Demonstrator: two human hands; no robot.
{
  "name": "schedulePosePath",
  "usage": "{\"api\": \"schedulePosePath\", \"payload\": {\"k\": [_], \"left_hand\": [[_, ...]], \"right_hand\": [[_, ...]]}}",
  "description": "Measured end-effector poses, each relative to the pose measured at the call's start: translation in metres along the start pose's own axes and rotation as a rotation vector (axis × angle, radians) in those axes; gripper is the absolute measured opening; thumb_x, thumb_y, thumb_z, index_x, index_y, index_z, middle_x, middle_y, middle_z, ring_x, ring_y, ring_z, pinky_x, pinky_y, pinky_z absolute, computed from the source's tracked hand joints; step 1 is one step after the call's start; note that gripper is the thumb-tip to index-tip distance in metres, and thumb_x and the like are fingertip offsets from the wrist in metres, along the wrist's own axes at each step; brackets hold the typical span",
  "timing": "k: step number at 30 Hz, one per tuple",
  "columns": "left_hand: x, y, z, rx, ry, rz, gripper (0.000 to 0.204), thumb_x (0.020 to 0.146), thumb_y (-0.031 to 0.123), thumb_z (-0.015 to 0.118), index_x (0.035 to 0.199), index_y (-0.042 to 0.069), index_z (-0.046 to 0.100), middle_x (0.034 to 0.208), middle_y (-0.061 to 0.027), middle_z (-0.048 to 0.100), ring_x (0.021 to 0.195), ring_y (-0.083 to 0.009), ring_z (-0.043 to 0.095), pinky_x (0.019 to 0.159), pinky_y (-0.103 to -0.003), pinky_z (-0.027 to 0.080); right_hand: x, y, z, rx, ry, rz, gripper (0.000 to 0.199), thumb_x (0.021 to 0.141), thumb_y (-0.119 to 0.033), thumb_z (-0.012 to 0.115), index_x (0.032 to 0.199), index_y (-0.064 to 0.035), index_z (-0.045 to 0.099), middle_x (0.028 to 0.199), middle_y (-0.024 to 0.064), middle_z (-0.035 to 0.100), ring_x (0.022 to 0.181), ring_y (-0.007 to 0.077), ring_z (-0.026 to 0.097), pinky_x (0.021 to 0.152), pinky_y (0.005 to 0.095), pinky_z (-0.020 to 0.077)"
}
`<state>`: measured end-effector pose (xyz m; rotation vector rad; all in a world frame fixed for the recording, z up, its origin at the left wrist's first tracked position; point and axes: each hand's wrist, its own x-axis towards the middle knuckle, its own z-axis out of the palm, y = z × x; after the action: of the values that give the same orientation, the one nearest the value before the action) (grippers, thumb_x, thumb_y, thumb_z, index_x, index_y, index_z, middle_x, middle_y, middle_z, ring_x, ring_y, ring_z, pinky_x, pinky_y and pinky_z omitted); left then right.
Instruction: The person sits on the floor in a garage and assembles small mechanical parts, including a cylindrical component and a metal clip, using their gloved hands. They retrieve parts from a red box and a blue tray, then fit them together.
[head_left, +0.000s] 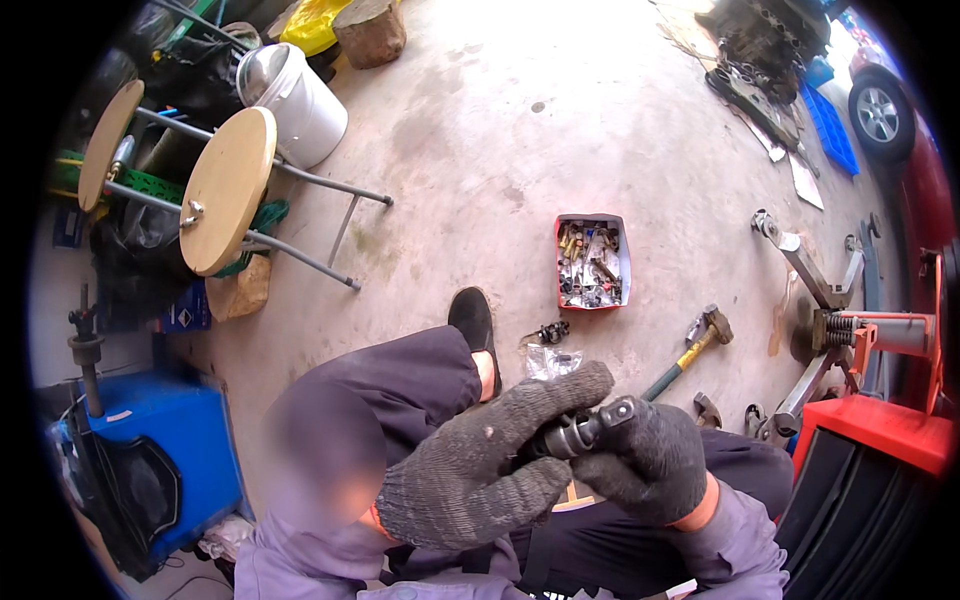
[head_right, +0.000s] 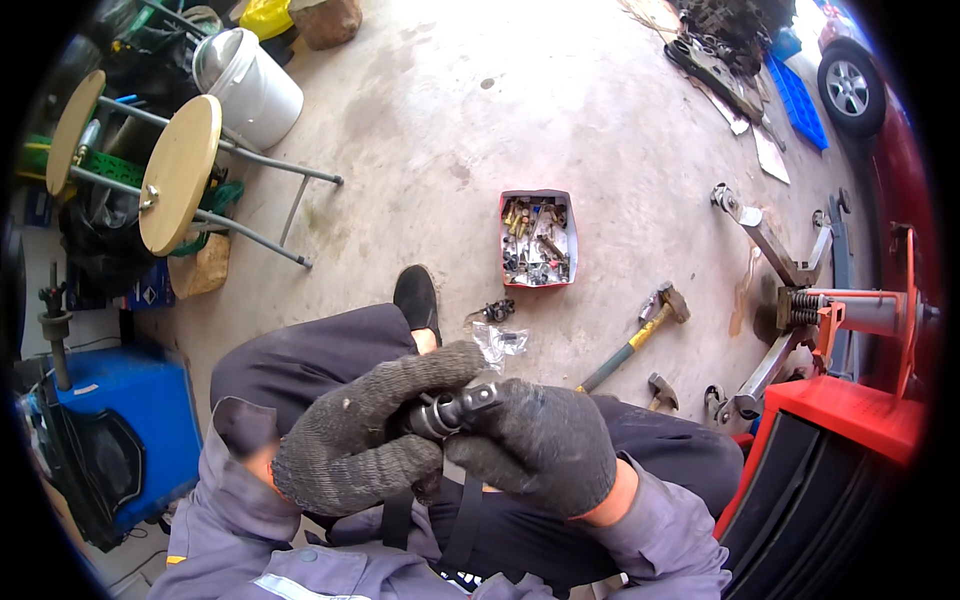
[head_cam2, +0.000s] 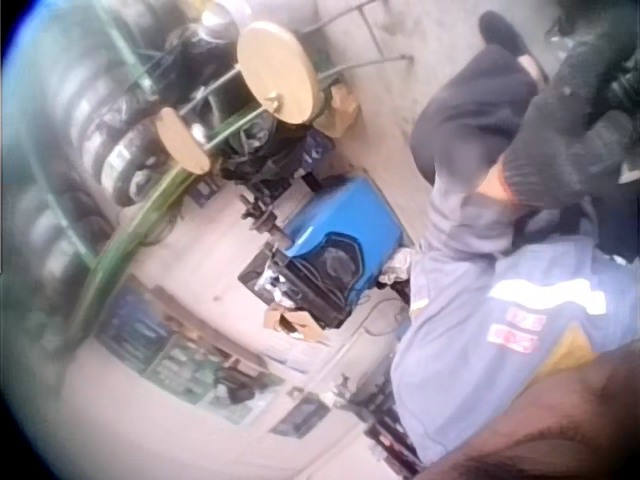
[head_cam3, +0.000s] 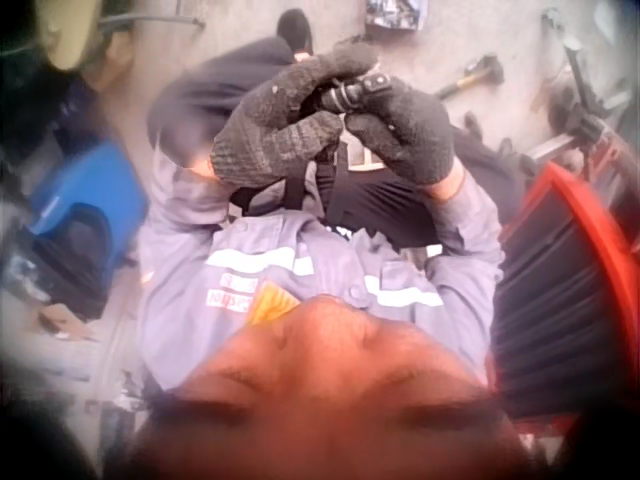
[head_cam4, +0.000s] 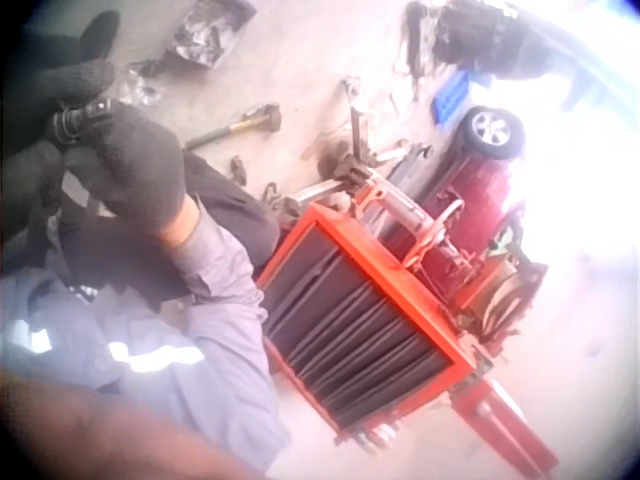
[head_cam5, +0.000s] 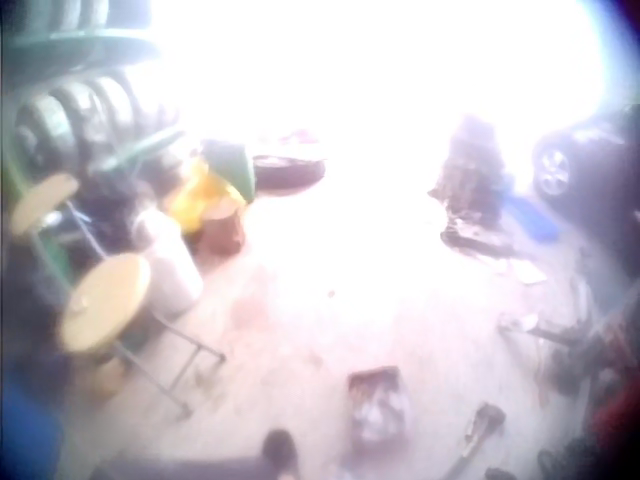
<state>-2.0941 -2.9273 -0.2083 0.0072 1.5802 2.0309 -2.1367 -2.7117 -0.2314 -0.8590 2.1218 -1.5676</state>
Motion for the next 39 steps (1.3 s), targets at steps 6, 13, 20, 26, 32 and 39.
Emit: {"api": "schedulePosePath", "payload": {"k": [6, 13, 20, 26, 32, 39], "left_hand": [[0.009, -0.003, 0.010, 0.204, 0.186, 0.111, 0.054, 0.095, 0.005, 0.061, 0.144, -0.002, 0.040, 0.138, -0.0184, 0.053, 0.115, -0.0183, 0.059, 0.095, -0.029, 0.050], [0.016, 0.002, 0.015, 0.078, 0.542, 0.067, 0.044, 0.090, 0.005, 0.067, 0.132, -0.004, 0.054, 0.116, -0.0186, 0.064, 0.097, -0.0245, 0.067, 0.082, -0.035, 0.057], [0.030, -0.016, 0.021, 0.190, 0.568, 0.188, 0.029, 0.084, 0.003, 0.064, 0.111, -0.006, 0.064, 0.103, -0.0149, 0.066, 0.089, -0.0253, 0.067, 0.081, -0.038, 0.054], [0.016, 0.000, 0.019, 0.150, 0.493, -0.099, 0.043, 0.083, 0.024, 0.081, 0.110, 0.000, 0.058, 0.100, -0.0124, 0.062, 0.084, -0.0174, 0.065, 0.075, -0.033, 0.058], [0.024, 0.004, 0.019, 0.074, 0.294, -0.347, 0.028, 0.088, 0.005, 0.068, 0.114, 0.000, 0.061, 0.098, -0.0085, 0.061, 0.082, -0.0167, 0.059, 0.074, -0.027, 0.047], [0.047, -0.009, 0.010, 0.395, 0.275, -0.264, 0.028, 0.088, 0.003, 0.067, 0.116, 0.000, 0.062, 0.097, -0.0099, 0.060, 0.084, -0.0181, 0.058, 0.075, -0.028, 0.047]], "right_hand": [[-0.003, -0.006, -0.013, -0.319, 0.014, 0.006, 0.031, 0.082, -0.031, 0.076, 0.103, -0.0095, 0.069, 0.086, 0.0107, 0.069, 0.072, 0.0279, 0.067, 0.059, 0.0379, 0.0511], [-0.014, 0.021, -0.016, -0.379, -0.210, 0.348, 0.033, 0.088, -0.033, 0.067, 0.109, -0.0079, 0.066, 0.087, 0.0133, 0.068, 0.076, 0.0298, 0.068, 0.066, 0.0392, 0.0534], [-0.054, 0.066, 0.019, -0.406, -0.581, 0.423, 0.021, 0.084, -0.021, 0.059, 0.098, -0.0062, 0.063, 0.087, 0.0165, 0.066, 0.080, 0.0376, 0.067, 0.069, 0.0442, 0.0541], [-0.005, 0.097, -0.047, -0.206, -0.795, 0.685, 0.042, 0.093, -0.040, 0.058, 0.120, -0.0094, 0.064, 0.101, 0.0174, 0.070, 0.097, 0.0343, 0.068, 0.088, 0.0428, 0.0517], [0.038, 0.295, -0.123, -0.508, -0.149, 0.945, 0.035, 0.089, -0.028, 0.058, 0.110, -0.0009, 0.067, 0.086, 0.0135, 0.071, 0.065, 0.0189, 0.068, 0.062, 0.0357, 0.0546], [0.079, 0.386, 0.008, -0.520, -0.421, 0.786, 0.031, 0.087, -0.023, 0.056, 0.113, -0.0162, 0.072, 0.114, 0.0168, 0.069, 0.106, 0.0328, 0.066, 0.094, 0.0390, 0.0499]]}}
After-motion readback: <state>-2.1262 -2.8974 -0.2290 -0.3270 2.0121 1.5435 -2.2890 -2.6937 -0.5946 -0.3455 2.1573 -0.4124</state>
